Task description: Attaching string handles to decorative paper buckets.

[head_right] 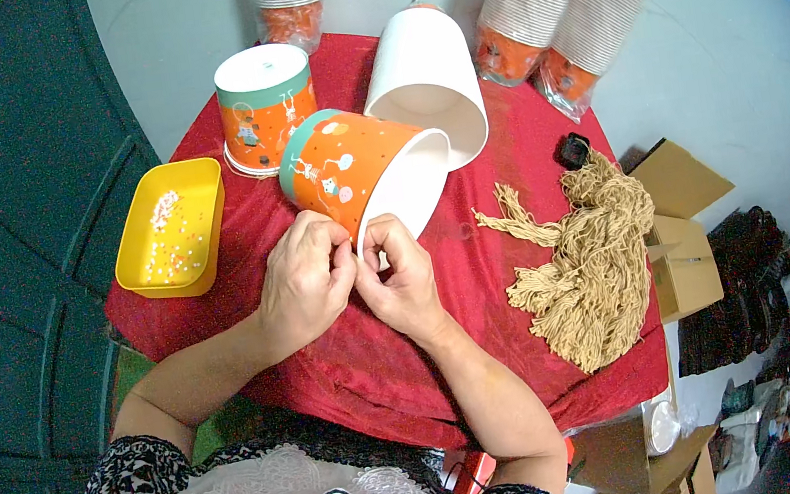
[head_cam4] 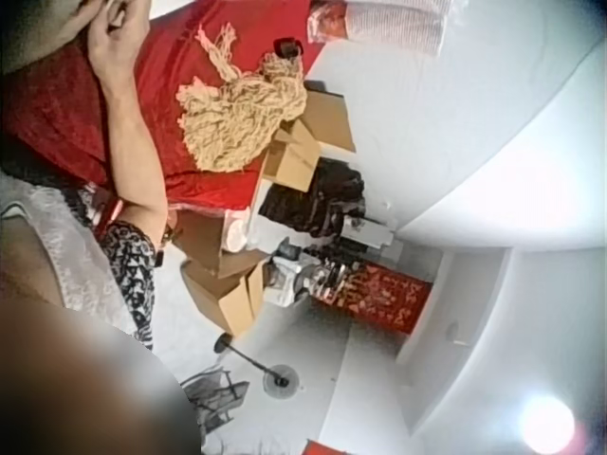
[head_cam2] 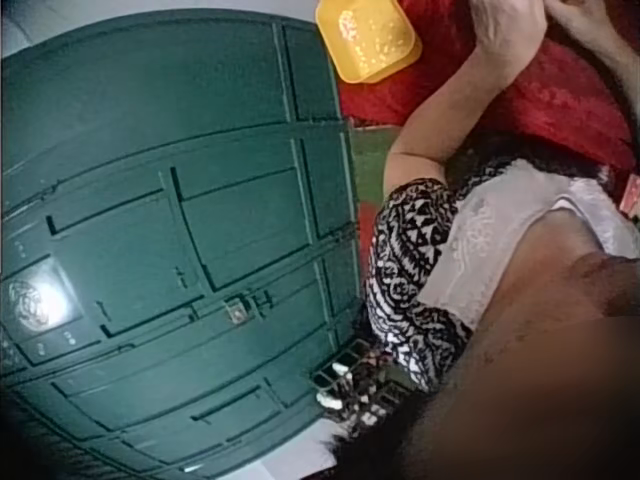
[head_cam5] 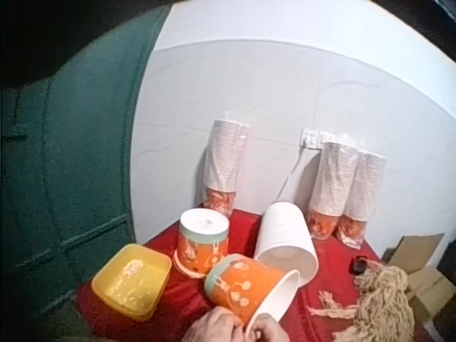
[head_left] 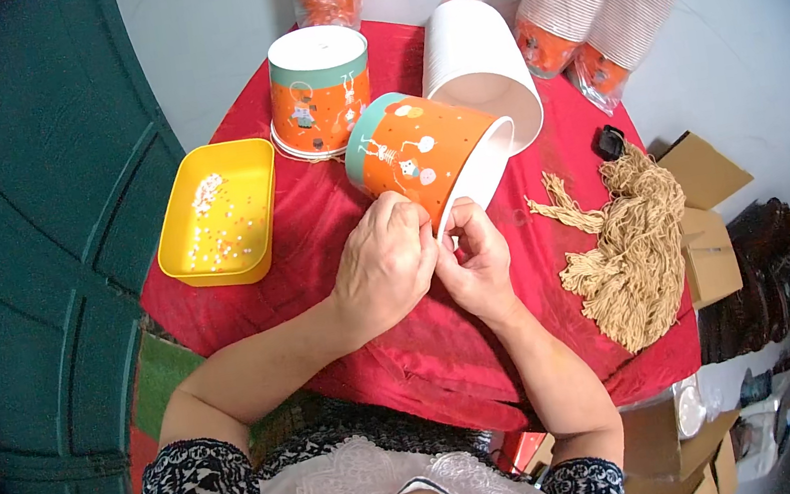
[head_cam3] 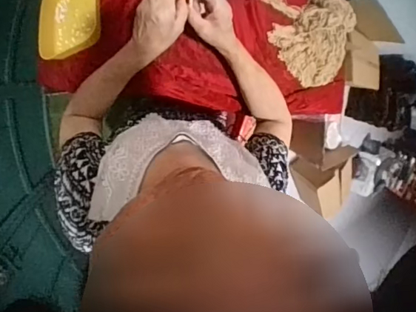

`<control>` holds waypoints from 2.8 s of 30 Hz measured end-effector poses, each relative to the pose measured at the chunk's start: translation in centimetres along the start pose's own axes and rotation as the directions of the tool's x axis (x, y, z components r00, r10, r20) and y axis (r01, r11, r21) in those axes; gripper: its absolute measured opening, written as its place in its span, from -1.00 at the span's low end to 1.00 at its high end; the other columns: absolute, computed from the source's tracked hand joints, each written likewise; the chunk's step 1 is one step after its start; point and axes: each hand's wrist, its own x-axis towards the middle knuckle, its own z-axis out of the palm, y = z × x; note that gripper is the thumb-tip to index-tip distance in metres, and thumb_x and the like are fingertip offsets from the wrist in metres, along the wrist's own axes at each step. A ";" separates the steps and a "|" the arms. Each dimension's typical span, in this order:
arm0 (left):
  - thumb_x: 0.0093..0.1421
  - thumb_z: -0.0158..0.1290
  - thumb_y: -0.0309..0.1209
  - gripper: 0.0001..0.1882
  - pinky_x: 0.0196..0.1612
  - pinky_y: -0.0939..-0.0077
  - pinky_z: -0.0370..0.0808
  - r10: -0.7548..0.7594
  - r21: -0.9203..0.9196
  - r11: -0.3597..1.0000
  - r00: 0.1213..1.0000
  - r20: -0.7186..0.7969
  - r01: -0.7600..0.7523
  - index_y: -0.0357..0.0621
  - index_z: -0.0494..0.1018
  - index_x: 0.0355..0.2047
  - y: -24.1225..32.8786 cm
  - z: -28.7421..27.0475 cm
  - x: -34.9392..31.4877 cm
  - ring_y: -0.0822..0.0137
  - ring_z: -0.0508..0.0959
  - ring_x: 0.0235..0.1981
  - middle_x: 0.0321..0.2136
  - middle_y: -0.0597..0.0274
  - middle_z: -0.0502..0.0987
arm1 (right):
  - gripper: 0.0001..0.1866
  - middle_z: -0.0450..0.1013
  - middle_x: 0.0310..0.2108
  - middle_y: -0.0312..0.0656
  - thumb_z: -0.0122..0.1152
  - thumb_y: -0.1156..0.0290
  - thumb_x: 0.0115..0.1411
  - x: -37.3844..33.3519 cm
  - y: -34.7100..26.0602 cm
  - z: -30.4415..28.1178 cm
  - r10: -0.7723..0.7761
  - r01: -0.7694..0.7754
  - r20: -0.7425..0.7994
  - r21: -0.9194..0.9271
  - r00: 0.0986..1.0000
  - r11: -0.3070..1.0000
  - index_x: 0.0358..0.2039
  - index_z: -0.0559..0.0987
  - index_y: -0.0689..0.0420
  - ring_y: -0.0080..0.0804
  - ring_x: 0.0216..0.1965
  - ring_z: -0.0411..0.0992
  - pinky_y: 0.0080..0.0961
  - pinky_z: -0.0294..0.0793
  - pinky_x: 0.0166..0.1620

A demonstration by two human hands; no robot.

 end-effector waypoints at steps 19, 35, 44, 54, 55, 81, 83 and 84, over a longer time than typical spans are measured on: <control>0.00 0.07 -0.62 -0.89 -0.50 0.35 0.43 -0.341 -0.121 0.936 0.937 -0.081 0.330 -0.22 0.35 -0.49 -2.0 -3.4 3.0 0.21 0.50 -0.57 -0.54 0.12 0.42 | -0.83 0.27 -0.52 -0.22 0.16 0.70 0.03 0.6 -0.6 -0.4 -0.063 0.063 0.005 -0.153 0.998 0.986 -0.44 0.36 0.22 -0.51 -0.56 0.29 -0.57 0.31 -0.50; 0.09 -0.01 -0.36 -0.70 -0.16 -0.01 0.48 -0.655 0.670 0.616 0.741 0.145 0.413 -0.44 0.51 -0.48 -10.7 -13.6 -0.4 -0.20 0.57 -0.31 -0.46 -0.32 0.53 | -0.87 0.38 -0.51 -0.48 0.07 0.54 0.29 2.6 -2.4 -3.2 0.120 -0.079 -0.275 0.154 0.954 0.985 -0.43 0.47 0.22 -0.79 -0.49 0.25 -0.73 0.25 -0.44; 0.04 -0.19 -0.74 -0.48 0.18 0.16 0.32 -0.382 0.551 0.807 0.899 0.214 0.212 -0.45 0.31 0.08 -7.8 -14.5 1.2 -0.15 0.38 0.10 0.04 -0.31 0.38 | -0.83 0.49 -0.49 -0.32 0.11 0.40 0.28 5.9 -4.9 -5.1 0.468 -0.261 -0.208 0.608 0.859 0.750 -0.38 0.54 0.23 -0.66 -0.51 0.41 -0.67 0.43 -0.43; 0.16 0.00 -0.57 -0.71 0.08 0.43 0.38 -0.176 -0.138 0.961 0.913 0.367 0.240 -0.36 0.42 -0.08 -2.3 -10.8 1.1 0.23 0.48 -0.02 -0.07 0.03 0.47 | -0.72 0.49 -0.32 -0.02 -0.01 0.37 0.32 7.7 -5.2 -5.3 0.642 -0.344 -0.048 0.812 0.765 0.471 -0.21 0.46 0.39 -0.32 -0.34 0.54 -0.38 0.64 -0.26; 0.18 0.04 -0.51 -0.82 -0.03 0.46 0.41 -0.318 -0.183 0.885 0.845 0.430 0.427 -0.34 0.42 -0.22 -1.2 -10.3 1.5 0.29 0.49 -0.11 -0.17 0.05 0.47 | -0.72 0.49 -0.32 -0.02 -0.01 0.37 0.32 7.8 -4.7 -5.4 0.642 -0.340 -0.053 0.813 0.765 0.472 -0.21 0.46 0.39 -0.32 -0.34 0.54 -0.38 0.64 -0.26; 0.36 -0.02 -0.34 -0.74 -0.40 0.67 0.39 -0.624 -0.583 0.542 0.755 0.203 0.605 -0.28 0.46 -0.40 -5.5 -2.5 4.1 0.65 0.41 -0.48 -0.50 0.38 0.51 | -0.84 0.47 -0.37 -0.36 0.16 0.39 0.26 1.9 -1.2 -6.6 0.244 -0.334 0.250 0.440 0.937 0.834 -0.26 0.52 0.23 -0.67 -0.40 0.36 -0.66 0.35 -0.28; 0.36 -0.01 -0.33 -0.74 -0.40 0.67 0.39 -0.643 -0.583 0.541 0.745 0.179 0.606 -0.27 0.46 -0.40 -5.5 -2.3 3.6 0.65 0.40 -0.48 -0.50 0.38 0.51 | -0.88 0.46 -0.35 -0.41 0.18 0.51 0.21 1.8 -1.8 -6.2 0.313 -0.414 0.290 0.418 0.904 0.808 -0.24 0.53 0.22 -0.71 -0.36 0.33 -0.69 0.33 -0.25; 0.35 0.00 -0.33 -0.75 -0.41 0.68 0.38 -0.651 -0.605 0.521 0.739 0.173 0.601 -0.27 0.45 -0.40 -5.5 -2.2 3.4 0.65 0.40 -0.49 -0.51 0.40 0.50 | -0.90 0.46 -0.35 -0.41 0.17 0.51 0.22 1.9 -1.9 -5.8 0.320 -0.404 0.260 0.407 0.911 0.819 -0.25 0.53 0.21 -0.73 -0.36 0.32 -0.70 0.32 -0.25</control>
